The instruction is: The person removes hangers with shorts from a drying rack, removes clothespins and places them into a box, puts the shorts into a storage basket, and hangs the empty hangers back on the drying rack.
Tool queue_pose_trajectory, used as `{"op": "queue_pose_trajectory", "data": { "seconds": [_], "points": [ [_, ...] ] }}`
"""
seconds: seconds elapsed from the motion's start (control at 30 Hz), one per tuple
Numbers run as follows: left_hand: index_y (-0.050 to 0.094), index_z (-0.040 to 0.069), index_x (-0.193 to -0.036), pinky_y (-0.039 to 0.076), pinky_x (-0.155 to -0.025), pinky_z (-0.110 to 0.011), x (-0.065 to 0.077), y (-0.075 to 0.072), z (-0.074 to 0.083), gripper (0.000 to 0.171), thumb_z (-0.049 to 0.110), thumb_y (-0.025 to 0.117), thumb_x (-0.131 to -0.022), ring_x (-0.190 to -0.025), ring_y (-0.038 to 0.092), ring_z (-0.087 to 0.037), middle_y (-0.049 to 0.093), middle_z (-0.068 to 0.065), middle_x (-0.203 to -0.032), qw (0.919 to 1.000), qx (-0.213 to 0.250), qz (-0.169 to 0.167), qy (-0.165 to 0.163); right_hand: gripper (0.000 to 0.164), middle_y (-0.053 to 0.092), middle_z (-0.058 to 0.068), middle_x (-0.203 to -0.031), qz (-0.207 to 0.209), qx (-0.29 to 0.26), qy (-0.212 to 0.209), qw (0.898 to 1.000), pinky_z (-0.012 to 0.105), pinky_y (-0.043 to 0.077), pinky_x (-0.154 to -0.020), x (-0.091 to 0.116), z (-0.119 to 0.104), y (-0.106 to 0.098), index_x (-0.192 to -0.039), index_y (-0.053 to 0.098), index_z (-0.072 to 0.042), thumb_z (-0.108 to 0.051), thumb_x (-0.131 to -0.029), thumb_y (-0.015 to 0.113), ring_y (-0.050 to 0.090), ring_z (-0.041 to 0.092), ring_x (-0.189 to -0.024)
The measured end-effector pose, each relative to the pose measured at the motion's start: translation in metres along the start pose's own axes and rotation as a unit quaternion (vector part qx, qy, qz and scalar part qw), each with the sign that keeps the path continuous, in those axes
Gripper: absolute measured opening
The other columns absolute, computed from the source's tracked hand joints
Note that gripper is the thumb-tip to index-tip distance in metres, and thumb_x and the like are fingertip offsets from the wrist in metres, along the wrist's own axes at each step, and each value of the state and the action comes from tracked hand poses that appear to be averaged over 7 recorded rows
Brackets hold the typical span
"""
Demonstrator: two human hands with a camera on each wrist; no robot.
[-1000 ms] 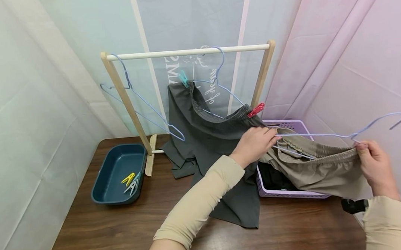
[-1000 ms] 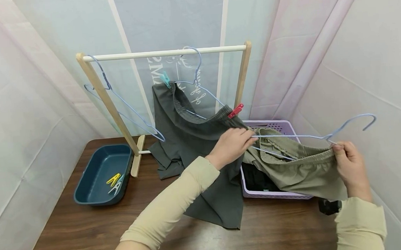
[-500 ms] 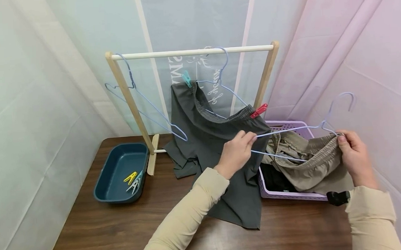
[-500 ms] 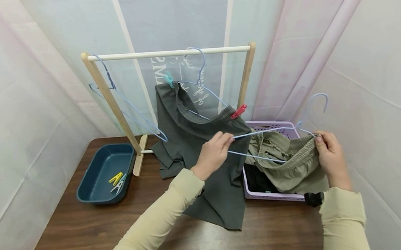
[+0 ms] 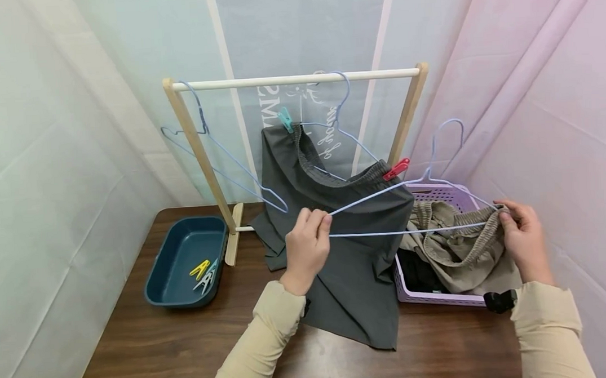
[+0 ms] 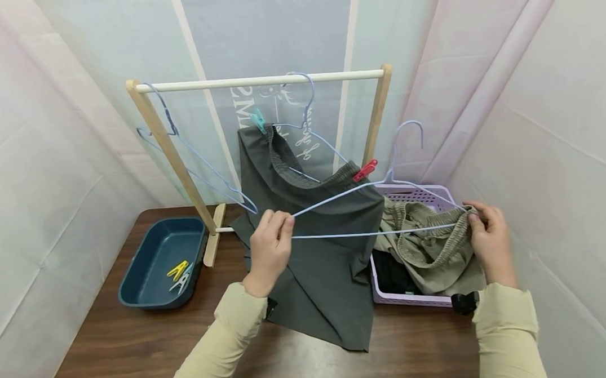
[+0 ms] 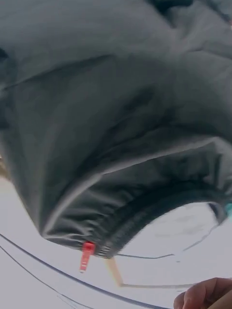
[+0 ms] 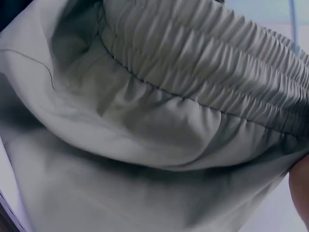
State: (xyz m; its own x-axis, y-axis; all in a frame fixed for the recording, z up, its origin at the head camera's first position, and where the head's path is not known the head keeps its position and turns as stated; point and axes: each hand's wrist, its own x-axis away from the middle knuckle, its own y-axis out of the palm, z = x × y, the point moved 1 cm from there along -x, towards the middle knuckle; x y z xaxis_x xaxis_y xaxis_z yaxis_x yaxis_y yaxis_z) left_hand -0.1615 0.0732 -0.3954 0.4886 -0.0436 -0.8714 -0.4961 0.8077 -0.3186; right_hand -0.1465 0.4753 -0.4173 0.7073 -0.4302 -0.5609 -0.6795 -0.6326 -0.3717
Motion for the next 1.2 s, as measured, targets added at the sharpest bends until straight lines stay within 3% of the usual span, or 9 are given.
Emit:
{"op": "queue_pose_trajectory", "data": {
  "seconds": [0.2, 0.33, 0.43, 0.57, 0.67, 0.73, 1.0, 1.13, 1.2],
  "points": [
    [0.058, 0.006, -0.077, 0.031, -0.046, -0.021, 0.012, -0.027, -0.016, 0.036, 0.030, 0.045, -0.101, -0.052, 0.036, -0.012, 0.041, -0.005, -0.066, 0.9956, 0.029, 0.087, -0.022, 0.030, 0.039, -0.029, -0.091, -0.004, 0.019, 0.099, 0.995, 0.006, 0.030, -0.076, 0.002, 0.011, 0.006, -0.125, 0.061, -0.007, -0.009, -0.097, 0.051, 0.037, -0.013, -0.085],
    [0.056, 0.002, -0.075, 0.029, -0.052, -0.023, 0.019, -0.044, -0.023, 0.034, 0.023, 0.048, -0.100, -0.056, 0.034, -0.013, 0.039, -0.007, -0.064, 0.9887, 0.074, 0.124, -0.038, 0.023, 0.041, -0.031, -0.086, -0.038, 0.016, 0.121, 0.992, 0.002, 0.035, -0.064, 0.006, 0.022, 0.011, -0.119, 0.059, -0.015, -0.012, -0.097, 0.051, 0.040, -0.014, -0.075],
    [0.056, 0.000, -0.074, 0.028, -0.051, -0.024, 0.026, -0.055, -0.027, 0.038, 0.025, 0.048, -0.100, -0.054, 0.032, -0.011, 0.039, -0.008, -0.061, 0.9824, 0.090, 0.158, -0.042, 0.026, 0.043, -0.030, -0.085, -0.059, 0.034, 0.124, 0.990, 0.005, 0.036, -0.064, 0.011, 0.031, 0.017, -0.121, 0.058, -0.007, -0.016, -0.098, 0.050, 0.040, -0.014, -0.074],
    [0.058, -0.003, -0.075, 0.025, -0.045, -0.022, 0.032, -0.069, -0.030, 0.041, 0.028, 0.048, -0.100, -0.047, 0.028, -0.006, 0.038, -0.007, -0.054, 0.9726, 0.090, 0.208, -0.050, 0.044, 0.063, 0.007, -0.107, -0.129, 0.117, 0.102, 0.979, 0.031, 0.044, -0.084, 0.018, 0.041, 0.026, -0.131, 0.048, 0.006, -0.026, -0.101, 0.044, 0.057, 0.018, -0.095],
    [0.059, -0.007, -0.075, 0.023, -0.044, -0.020, 0.035, -0.078, -0.031, 0.039, 0.023, 0.050, -0.100, -0.046, 0.026, -0.004, 0.038, -0.008, -0.051, 0.9649, 0.092, 0.239, -0.057, 0.051, 0.046, 0.038, -0.131, -0.178, 0.133, 0.091, 0.971, 0.058, 0.036, -0.096, 0.025, 0.048, 0.029, -0.136, 0.043, 0.008, -0.030, -0.103, 0.039, 0.045, 0.052, -0.118],
    [0.058, -0.009, -0.074, 0.025, -0.046, -0.020, 0.036, -0.084, -0.032, 0.039, 0.020, 0.051, -0.099, -0.048, 0.028, -0.003, 0.040, -0.011, -0.052, 0.9587, 0.097, 0.260, -0.060, 0.053, 0.039, 0.040, -0.136, -0.181, 0.121, 0.109, 0.970, 0.064, 0.030, -0.101, 0.029, 0.051, 0.029, -0.139, 0.040, 0.007, -0.032, -0.103, 0.036, 0.037, 0.058, -0.124],
    [0.056, -0.015, -0.069, 0.035, -0.058, -0.011, 0.041, -0.118, -0.048, 0.043, 0.018, 0.056, -0.096, -0.061, 0.045, 0.004, 0.061, 0.013, -0.073, 0.9308, 0.093, 0.341, -0.091, 0.052, 0.046, 0.036, -0.133, -0.061, 0.130, 0.184, 0.972, 0.058, 0.031, -0.102, 0.037, 0.062, 0.015, -0.134, 0.045, 0.008, -0.031, -0.103, 0.031, 0.042, 0.052, -0.123],
    [0.055, -0.018, -0.071, 0.029, -0.055, -0.012, 0.045, -0.140, -0.062, 0.044, 0.017, 0.055, -0.097, -0.057, 0.039, 0.006, 0.050, 0.019, -0.066, 0.9262, 0.072, 0.355, -0.103, 0.048, 0.047, 0.039, -0.125, 0.029, 0.153, 0.207, 0.966, 0.060, 0.029, -0.101, 0.043, 0.069, 0.000, -0.127, 0.048, 0.013, -0.022, -0.101, 0.031, 0.041, 0.054, -0.119],
    [0.055, -0.019, -0.072, 0.025, -0.053, -0.012, 0.047, -0.149, -0.069, 0.045, 0.018, 0.055, -0.097, -0.054, 0.034, 0.007, 0.045, 0.020, -0.062, 0.9243, 0.056, 0.361, -0.111, 0.050, 0.040, 0.040, -0.133, 0.041, 0.165, 0.241, 0.956, 0.060, 0.023, -0.106, 0.045, 0.073, -0.007, -0.133, 0.043, 0.012, -0.022, -0.100, 0.028, 0.034, 0.055, -0.126]
  ]
}}
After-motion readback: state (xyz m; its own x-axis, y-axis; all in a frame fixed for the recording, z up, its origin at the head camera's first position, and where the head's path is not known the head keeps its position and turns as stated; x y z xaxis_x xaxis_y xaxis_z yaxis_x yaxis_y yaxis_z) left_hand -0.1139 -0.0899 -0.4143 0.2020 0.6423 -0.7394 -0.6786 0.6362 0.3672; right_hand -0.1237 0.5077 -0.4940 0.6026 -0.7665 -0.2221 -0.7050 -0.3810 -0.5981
